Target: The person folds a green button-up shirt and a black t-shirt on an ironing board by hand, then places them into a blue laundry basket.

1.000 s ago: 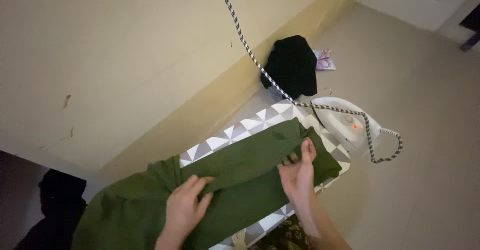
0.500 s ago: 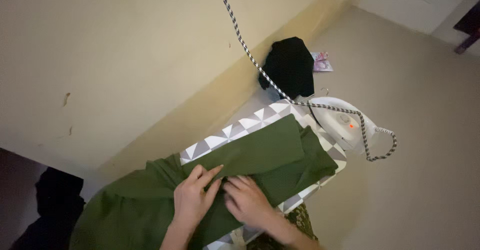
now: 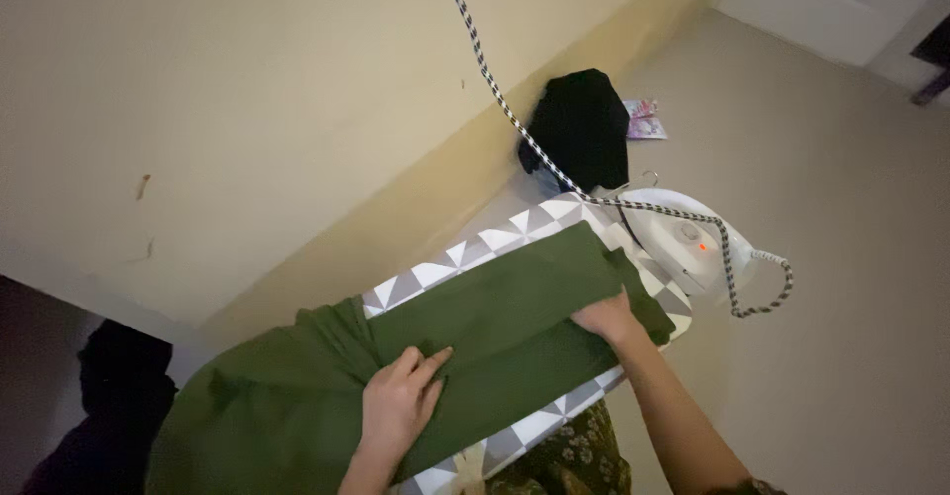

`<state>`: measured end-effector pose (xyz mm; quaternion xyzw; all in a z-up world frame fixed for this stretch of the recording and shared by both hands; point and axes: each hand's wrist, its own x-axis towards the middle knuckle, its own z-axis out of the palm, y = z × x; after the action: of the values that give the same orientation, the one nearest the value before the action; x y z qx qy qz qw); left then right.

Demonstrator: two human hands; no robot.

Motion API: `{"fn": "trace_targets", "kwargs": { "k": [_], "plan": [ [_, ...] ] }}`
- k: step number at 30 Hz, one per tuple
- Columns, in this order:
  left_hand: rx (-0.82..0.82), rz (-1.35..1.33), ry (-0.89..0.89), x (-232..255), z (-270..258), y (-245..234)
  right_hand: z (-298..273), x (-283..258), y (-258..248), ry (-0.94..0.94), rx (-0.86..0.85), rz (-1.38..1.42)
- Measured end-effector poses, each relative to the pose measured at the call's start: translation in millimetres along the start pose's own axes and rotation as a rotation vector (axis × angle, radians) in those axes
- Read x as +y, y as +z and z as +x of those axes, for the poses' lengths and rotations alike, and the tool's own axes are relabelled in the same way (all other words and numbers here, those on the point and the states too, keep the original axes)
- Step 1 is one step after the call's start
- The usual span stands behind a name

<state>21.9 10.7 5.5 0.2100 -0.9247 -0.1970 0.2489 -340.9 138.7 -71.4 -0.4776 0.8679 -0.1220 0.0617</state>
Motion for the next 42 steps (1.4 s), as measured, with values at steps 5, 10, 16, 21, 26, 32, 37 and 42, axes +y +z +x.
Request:
{"fn": "trace_targets", "kwargs": {
  "k": [5,10,16,21,26,32,37,42],
  "plan": [
    [0.047,-0.004,-0.040,-2.4,-3.7,3.4,13.5,29.7,27.1,-0.035,0.303,-0.332],
    [0.087,0.005,-0.001,-2.9,-5.2,3.0,9.6,29.4,-20.0,0.124,0.165,-0.205],
    [0.022,0.023,-0.094,4.2,-0.7,-1.8,-25.9,-27.3,-79.3,0.313,0.222,0.959],
    [0.031,0.060,0.020,7.6,10.0,-16.2,-19.7,-54.2,-111.8,0.186,0.101,0.591],
    [0.151,0.167,0.089,7.5,15.0,-45.5,-24.4,-14.5,-125.7,0.277,0.139,0.770],
    [-0.134,0.122,0.062,7.7,-9.5,-27.2,-64.8,-7.6,-90.7,0.393,0.120,0.637],
    [-0.078,0.132,0.164,30.6,-35.0,-23.7,-62.6,6.6,-85.6,0.219,0.205,0.440],
    [-0.184,0.133,0.048,36.0,-18.0,-34.3,-69.5,4.6,-88.6,0.171,0.172,0.362]
  ]
}}
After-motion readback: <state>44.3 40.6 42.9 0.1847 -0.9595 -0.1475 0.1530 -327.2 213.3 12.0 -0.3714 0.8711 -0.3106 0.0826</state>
